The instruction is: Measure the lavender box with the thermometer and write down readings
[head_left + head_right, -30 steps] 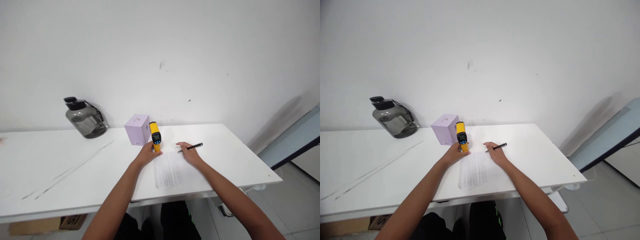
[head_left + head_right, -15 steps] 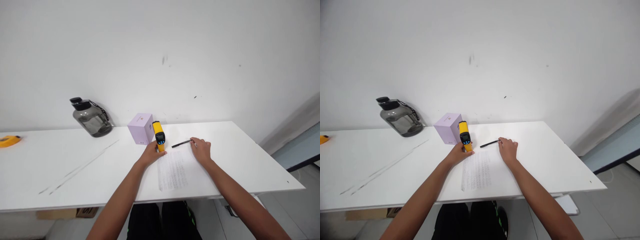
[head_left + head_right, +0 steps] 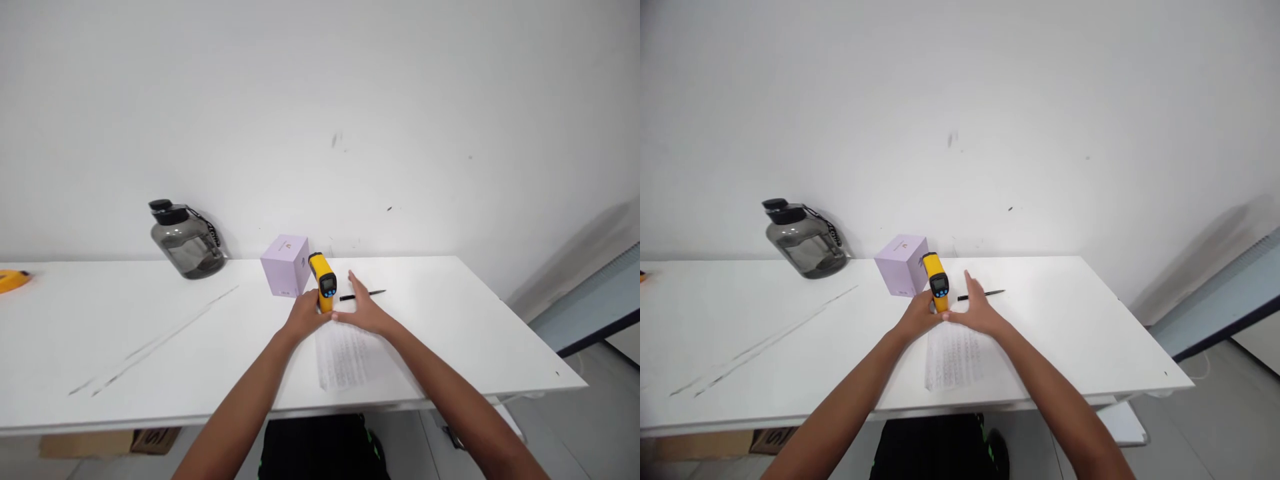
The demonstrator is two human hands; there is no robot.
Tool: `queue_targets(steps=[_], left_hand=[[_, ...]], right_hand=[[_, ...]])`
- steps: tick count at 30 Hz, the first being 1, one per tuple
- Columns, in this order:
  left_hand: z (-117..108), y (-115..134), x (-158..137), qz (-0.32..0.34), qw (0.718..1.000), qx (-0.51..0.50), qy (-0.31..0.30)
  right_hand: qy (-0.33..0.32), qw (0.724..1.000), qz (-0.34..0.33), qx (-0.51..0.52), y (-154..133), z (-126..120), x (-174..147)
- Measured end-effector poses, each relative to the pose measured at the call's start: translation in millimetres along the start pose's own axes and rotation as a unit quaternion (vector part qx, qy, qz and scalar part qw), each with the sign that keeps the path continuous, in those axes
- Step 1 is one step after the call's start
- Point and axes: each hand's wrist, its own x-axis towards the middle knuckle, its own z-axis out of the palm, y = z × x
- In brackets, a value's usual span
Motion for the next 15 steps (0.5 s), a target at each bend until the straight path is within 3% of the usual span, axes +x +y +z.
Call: queue_targets(steps=[4,9,12,15], left_hand=[[-0.5,3.2,-2.3,0.040,0.999,0.001,-0.012],[-12.2,-1.8,-6.0,0.124,0.990,0.049,0.046],[-22.4,-5.7,-8.2,0.091,0.981,0.071,0.159],[-25.7,-12.3,-5.5,0.013,0.940,0.080,0.332]], right_hand=[[-0.006,0.986,-0.031,0.161,-25.9,38.0,22.8],[0.117,0.972,-0.034,0.200,-32.4,59.4,16.2],[0.158,0.955,0.006,0.252,-35.3,60.5,8.4],[0.179,0.929,0.062,0.318,-38.1,62.2,7.0]])
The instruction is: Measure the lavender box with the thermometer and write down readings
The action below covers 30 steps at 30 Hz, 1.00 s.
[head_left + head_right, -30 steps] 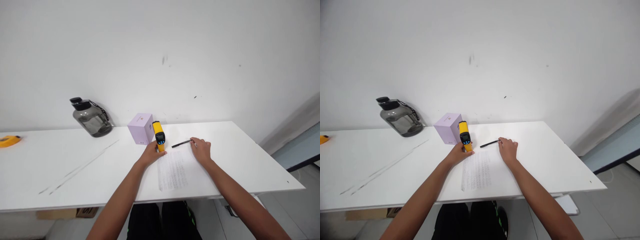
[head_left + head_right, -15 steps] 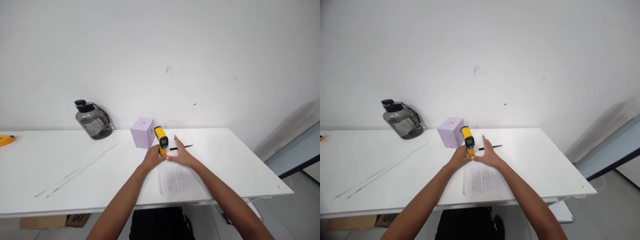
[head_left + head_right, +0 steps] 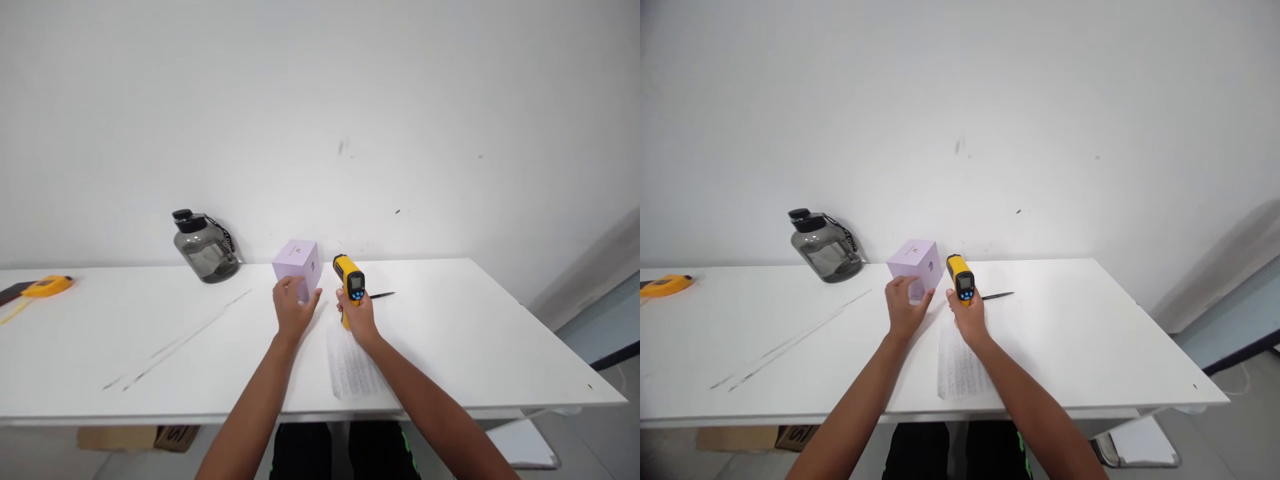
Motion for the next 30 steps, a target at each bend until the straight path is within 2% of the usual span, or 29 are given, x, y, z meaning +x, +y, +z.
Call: queue_targets(steps=[2,3,6,8,11,13,17,22,25,30], left_hand=[[5.4,-6.0,2.1,-0.061,0.995,0.008,0.076],[8.6,-9.4,3.1,-0.094,0.992,0.003,0.083],[15.9,-19.2,6.4,-0.199,0.979,-0.034,0.014],[17.1,-24.0,8.5,-0.236,0.970,-0.056,-0.021],[17.1,-27.8,11.3,-0.244,0.966,-0.082,-0.008],[18.6,-28.4,12.1,-0.249,0.959,-0.134,-0.009],[26.4,-27.2,10.0,-0.243,0.937,-0.246,-0.055],[35.6,-29.5,6.2,-0.198,0.935,-0.270,-0.114],[38.4,-33.0,6.9,-0.197,0.931,-0.281,-0.126],[37.5,-33.3,10.5,-0.209,0.905,-0.340,-0.143]], right_hand=[[0.013,1.000,0.014,0.002,2.3,2.1,0.7],[0.015,1.000,0.013,-0.005,4.6,3.0,1.4],[0.009,1.000,0.003,-0.002,13.3,4.7,4.2],[-0.002,1.000,0.000,0.023,17.9,5.3,5.9],[-0.029,0.998,0.003,0.054,19.2,5.2,7.2],[-0.049,0.996,0.007,0.069,16.7,4.8,7.0],[-0.063,0.994,-0.003,0.084,10.0,5.0,4.7],[-0.062,0.993,-0.012,0.098,5.9,6.4,3.0],[-0.057,0.993,-0.014,0.104,5.8,6.7,3.8],[-0.051,0.996,-0.013,0.078,3.7,3.1,6.5]])
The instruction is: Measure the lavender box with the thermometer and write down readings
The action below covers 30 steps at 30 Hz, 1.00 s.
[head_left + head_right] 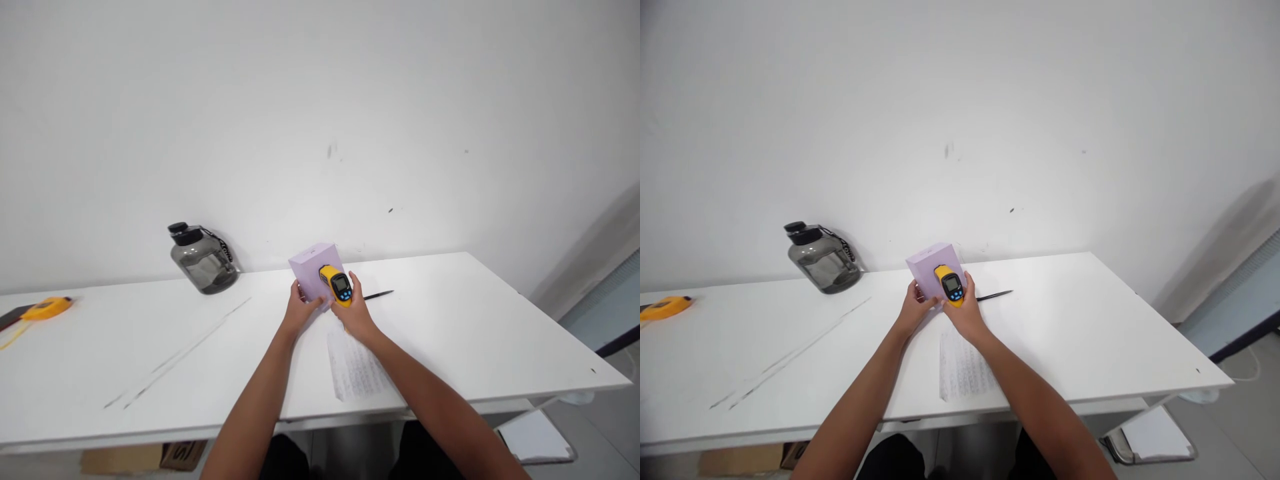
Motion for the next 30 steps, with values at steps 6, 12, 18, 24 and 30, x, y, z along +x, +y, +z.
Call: queue_targets(steps=[6,12,18,24,30], left_hand=[[-1.3,2.5,-0.6,-0.013,1.000,-0.002,-0.015],[-1.5,6.5,-3.4,-0.012,1.000,0.011,-0.019],[-2.6,5.0,-2.1,0.004,1.000,0.021,-0.023],[-3.5,1.2,-0.5,0.005,0.999,0.023,-0.028],[-2.2,4.4,-2.6,0.000,0.999,0.035,-0.011]], right_hand=[[0.006,0.999,0.024,-0.028,-12.6,-4.6,0.9],[0.014,0.998,0.026,-0.049,-14.7,-10.3,4.8],[0.011,0.999,-0.012,-0.042,-3.1,-13.6,11.5],[-0.014,0.999,-0.023,-0.026,1.2,-13.1,12.9],[-0.014,0.998,-0.049,-0.047,-3.9,-11.7,9.0]])
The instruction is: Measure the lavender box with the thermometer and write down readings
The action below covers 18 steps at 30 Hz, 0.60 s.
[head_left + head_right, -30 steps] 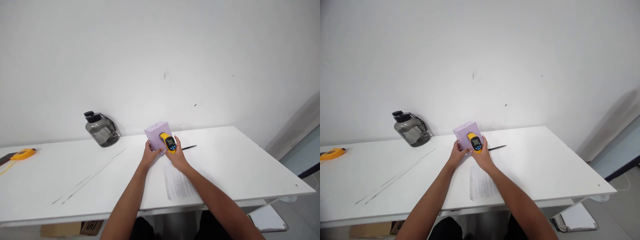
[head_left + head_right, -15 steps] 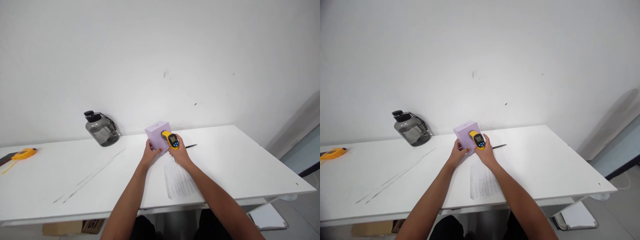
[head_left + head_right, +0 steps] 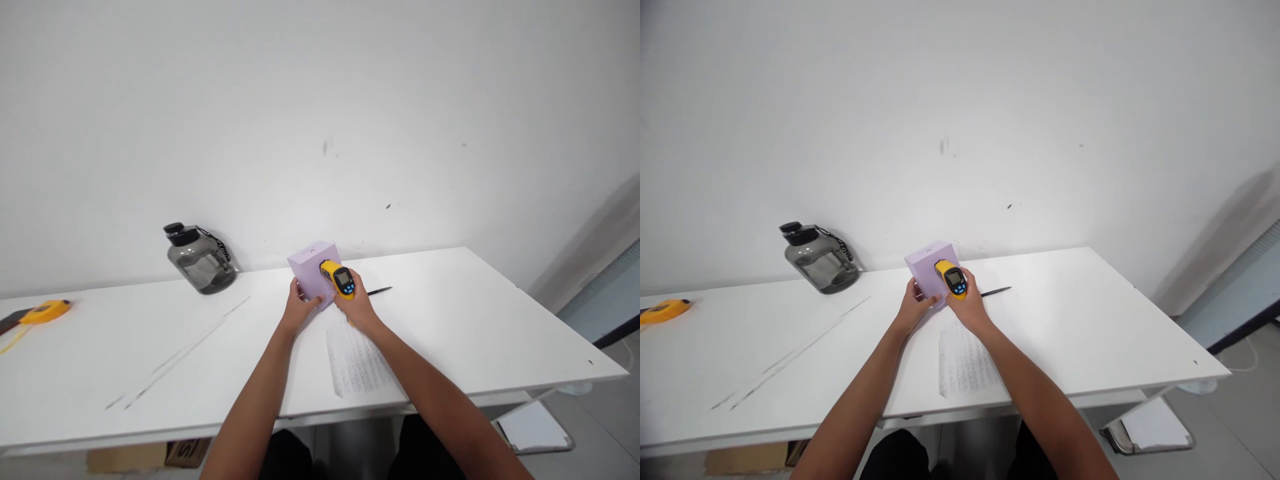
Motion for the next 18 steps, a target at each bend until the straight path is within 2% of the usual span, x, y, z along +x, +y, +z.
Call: queue_targets(steps=[5,8,13,18], left_hand=[[4.9,4.8,-4.1,-0.011,0.999,0.030,0.027],[7.8,7.4,-6.3,0.002,0.998,0.055,0.041],[8.9,11.0,-8.6,0.030,0.995,0.071,0.061],[8.6,8.1,-7.3,0.059,0.993,0.088,0.047]], right_hand=[[0.071,0.993,-0.029,-0.095,-2.7,2.3,-6.4],[0.109,0.986,-0.045,-0.114,-2.4,2.8,-8.2],[0.129,0.982,-0.045,-0.129,-3.5,2.4,-6.8],[0.135,0.983,-0.037,-0.119,-3.7,2.5,-5.3]])
